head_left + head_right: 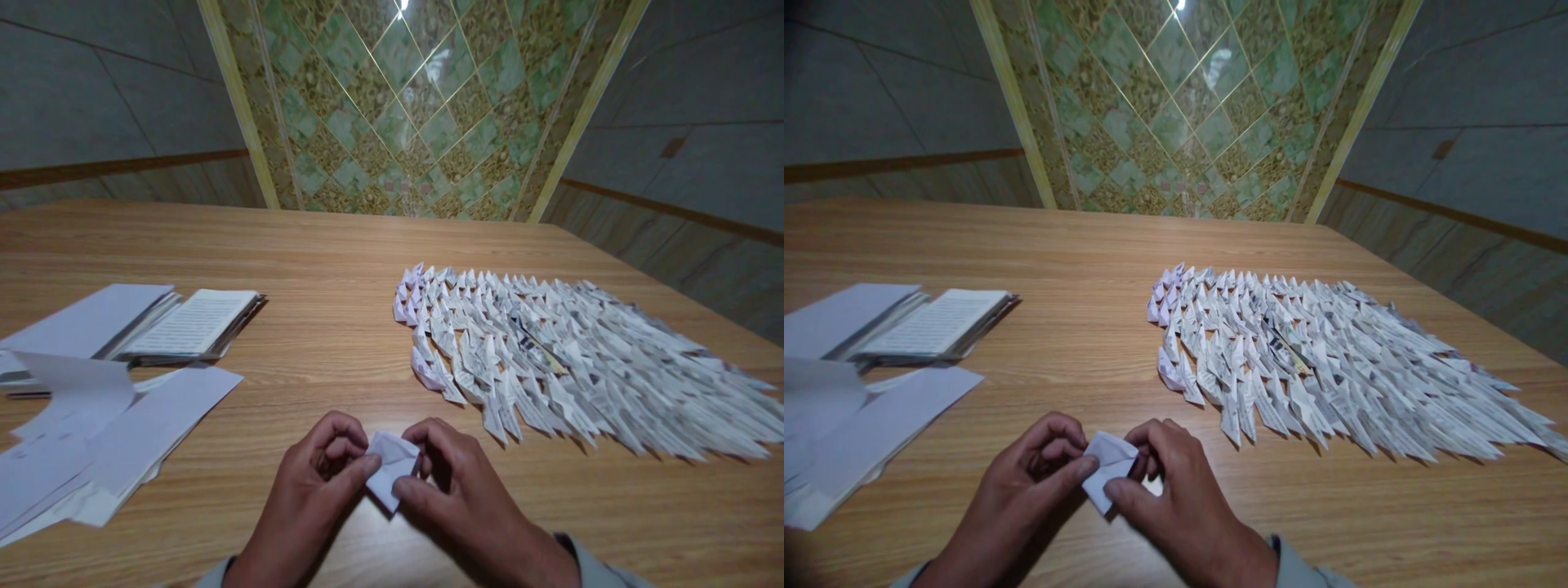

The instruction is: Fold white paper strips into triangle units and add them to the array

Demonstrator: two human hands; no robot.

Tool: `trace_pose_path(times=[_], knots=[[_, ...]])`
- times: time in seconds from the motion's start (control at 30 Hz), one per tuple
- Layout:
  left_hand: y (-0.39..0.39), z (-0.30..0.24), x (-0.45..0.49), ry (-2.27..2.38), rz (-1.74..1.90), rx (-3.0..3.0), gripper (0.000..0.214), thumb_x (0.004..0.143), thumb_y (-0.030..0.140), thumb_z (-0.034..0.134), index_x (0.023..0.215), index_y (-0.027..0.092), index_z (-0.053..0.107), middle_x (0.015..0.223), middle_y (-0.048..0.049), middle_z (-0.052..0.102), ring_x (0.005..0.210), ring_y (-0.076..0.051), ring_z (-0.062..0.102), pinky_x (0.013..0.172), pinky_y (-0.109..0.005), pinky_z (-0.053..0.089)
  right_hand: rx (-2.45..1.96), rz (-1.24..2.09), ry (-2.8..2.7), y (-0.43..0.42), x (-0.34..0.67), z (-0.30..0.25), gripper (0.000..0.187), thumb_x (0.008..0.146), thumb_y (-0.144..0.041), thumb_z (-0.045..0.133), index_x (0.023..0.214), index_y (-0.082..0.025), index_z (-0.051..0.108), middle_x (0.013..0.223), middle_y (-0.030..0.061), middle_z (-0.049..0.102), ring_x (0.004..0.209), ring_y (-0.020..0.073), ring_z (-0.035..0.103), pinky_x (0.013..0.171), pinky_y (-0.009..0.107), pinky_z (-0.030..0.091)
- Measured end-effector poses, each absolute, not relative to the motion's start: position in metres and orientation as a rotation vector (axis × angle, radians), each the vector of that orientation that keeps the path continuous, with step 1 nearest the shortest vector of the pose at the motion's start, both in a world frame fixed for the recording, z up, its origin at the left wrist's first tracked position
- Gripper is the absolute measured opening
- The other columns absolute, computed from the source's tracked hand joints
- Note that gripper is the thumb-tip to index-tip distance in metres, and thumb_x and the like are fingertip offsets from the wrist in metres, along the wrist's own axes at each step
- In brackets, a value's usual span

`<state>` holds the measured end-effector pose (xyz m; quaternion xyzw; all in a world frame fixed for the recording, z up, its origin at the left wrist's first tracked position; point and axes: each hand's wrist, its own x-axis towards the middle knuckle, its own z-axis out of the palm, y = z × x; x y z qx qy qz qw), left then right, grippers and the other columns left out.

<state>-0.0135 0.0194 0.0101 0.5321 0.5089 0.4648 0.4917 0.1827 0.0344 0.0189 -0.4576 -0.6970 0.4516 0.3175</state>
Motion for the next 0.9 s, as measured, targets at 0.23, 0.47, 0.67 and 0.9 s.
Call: trace_pose_path(times=[0.23,0.47,0.67,0.9], knots=[[0.019,0.008,-0.015,1.218,1.131,1.289,0.016,0.083,0.03,0.073,0.078,0.02,0.06,0.066,0.0032,0.069,0.061,-0.014,0.066,0.057,-0.02,0.05,-1.11,1.027,-1.874,0.035,0.186,0.014,0.02,0.092,-0.024,0.062,0.073,-0.019,0.061,0.069,-0.0019,0.056,0.07,0.0153,0.052,0.064,0.027,0.035],[0.016,0.009,-0.015,1.196,1.14,1.308,0.017,0.083,0.027,0.073,0.098,0.022,0.067,0.07,0.0029,0.074,0.065,-0.015,0.07,0.062,-0.022,0.053,-1.068,1.098,-1.823,0.035,0.187,0.018,0.037,0.1,-0.036,0.053,0.067,-0.019,0.053,0.066,-0.0031,0.051,0.066,0.0137,0.049,0.064,0.026,0.035],[0.019,0.008,-0.015,1.173,1.103,1.225,0.03,0.082,0.029,0.074,0.111,0.02,0.072,0.075,0.0,0.077,0.067,-0.017,0.072,0.064,-0.024,0.055,-1.06,1.286,-1.754,0.036,0.186,0.02,0.034,0.099,-0.043,0.049,0.076,-0.019,0.056,0.07,-0.0019,0.053,0.066,0.0134,0.048,0.061,0.025,0.036],[0.015,0.011,-0.011,1.171,1.07,1.306,0.017,0.081,0.03,0.073,0.094,0.02,0.076,0.076,-0.0027,0.079,0.071,-0.02,0.073,0.066,-0.026,0.056,-1.115,1.255,-1.716,0.03,0.177,0.022,0.015,0.087,-0.03,0.061,0.078,-0.019,0.058,0.069,-0.003,0.052,0.064,0.0131,0.046,0.056,0.024,0.034]])
